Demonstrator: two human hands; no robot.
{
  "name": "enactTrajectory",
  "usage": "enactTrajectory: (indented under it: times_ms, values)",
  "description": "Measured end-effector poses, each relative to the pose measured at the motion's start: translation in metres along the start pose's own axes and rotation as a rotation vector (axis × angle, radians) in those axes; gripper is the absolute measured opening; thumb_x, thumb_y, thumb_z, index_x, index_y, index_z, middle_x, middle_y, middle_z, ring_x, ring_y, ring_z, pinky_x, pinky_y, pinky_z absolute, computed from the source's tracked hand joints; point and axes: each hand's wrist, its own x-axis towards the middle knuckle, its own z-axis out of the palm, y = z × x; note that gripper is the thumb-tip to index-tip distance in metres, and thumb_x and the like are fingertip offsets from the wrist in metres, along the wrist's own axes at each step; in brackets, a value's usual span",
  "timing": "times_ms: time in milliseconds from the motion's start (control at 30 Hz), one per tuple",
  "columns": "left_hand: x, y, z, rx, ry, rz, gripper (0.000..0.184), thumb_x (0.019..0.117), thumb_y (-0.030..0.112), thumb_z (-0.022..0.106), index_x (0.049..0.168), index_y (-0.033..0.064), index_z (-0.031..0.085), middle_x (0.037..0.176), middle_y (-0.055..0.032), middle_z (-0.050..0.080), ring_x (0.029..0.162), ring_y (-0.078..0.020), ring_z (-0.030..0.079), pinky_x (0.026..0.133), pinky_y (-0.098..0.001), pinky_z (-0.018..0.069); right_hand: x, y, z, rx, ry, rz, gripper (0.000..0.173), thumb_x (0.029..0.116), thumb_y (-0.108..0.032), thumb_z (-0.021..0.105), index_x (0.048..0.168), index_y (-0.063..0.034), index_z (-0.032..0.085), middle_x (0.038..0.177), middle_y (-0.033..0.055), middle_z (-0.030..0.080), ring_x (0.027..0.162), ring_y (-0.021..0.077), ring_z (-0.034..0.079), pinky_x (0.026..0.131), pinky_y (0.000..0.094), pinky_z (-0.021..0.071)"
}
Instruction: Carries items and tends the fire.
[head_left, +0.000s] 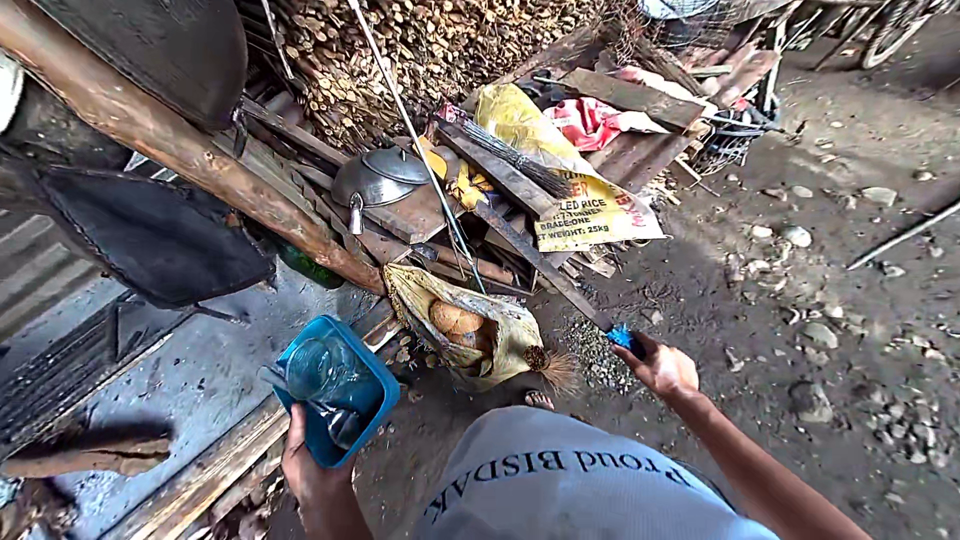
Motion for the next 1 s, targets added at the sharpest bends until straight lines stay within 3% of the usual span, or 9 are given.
enactTrajectory:
  times_ms: [233, 500, 700, 1000]
  values:
    - [0.014, -0.01, 0.037, 0.103, 0.137, 0.04, 0.045, 0.1115, 0.034, 0.019, 0.115, 0.0135, 0.059, 0.099, -0.0015, 0.074, 0.094, -0.013, 0.073, 0.08, -0.0363, 0.0626, 0.02, 0.02, -0.008, -0.054, 0.037, -0.083, 0.057, 0.0978, -0.05, 0.066, 0.134, -0.0059, 0.065, 0.109, 0.028, 0.073, 0.106, 0.0499, 0.069, 0.09, 0.0689, 0.0487]
    - [0.033, -0.03, 0.047, 0.029, 0.044, -0.047, 0.048, 0.1109, 0.035, 0.022, 0.108, 0.0132, 0.064, 0.096, -0.004, 0.076, 0.09, -0.015, 0.075, 0.076, -0.037, 0.064, 0.036, 0.029, -0.01, -0.055, 0.093, -0.14, 0.056, 0.0969, -0.047, 0.068, 0.132, -0.0038, 0.067, 0.109, 0.028, 0.073, 0.105, 0.0497, 0.069, 0.089, 0.0687, 0.0494]
    - [0.04, -0.04, 0.044, 0.008, 0.001, -0.054, 0.049, 0.1111, 0.035, 0.021, 0.112, 0.0125, 0.064, 0.1, -0.0053, 0.076, 0.096, -0.0166, 0.074, 0.081, -0.0386, 0.0633, 0.043, 0.036, -0.009, -0.052, 0.133, -0.173, 0.055, 0.0955, -0.047, 0.069, 0.128, -0.0022, 0.069, 0.106, 0.0272, 0.074, 0.101, 0.0489, 0.071, 0.086, 0.0685, 0.0505]
    - [0.037, -0.046, 0.052, 0.004, 0.079, 0.01, 0.047, 0.1114, 0.034, 0.02, 0.112, 0.012, 0.062, 0.099, -0.0043, 0.075, 0.094, -0.0155, 0.074, 0.08, -0.037, 0.0633, 0.053, 0.038, -0.024, -0.077, 0.112, -0.164, 0.055, 0.0959, -0.046, 0.069, 0.131, -0.0038, 0.068, 0.106, 0.0278, 0.074, 0.101, 0.0503, 0.07, 0.086, 0.0697, 0.0495]
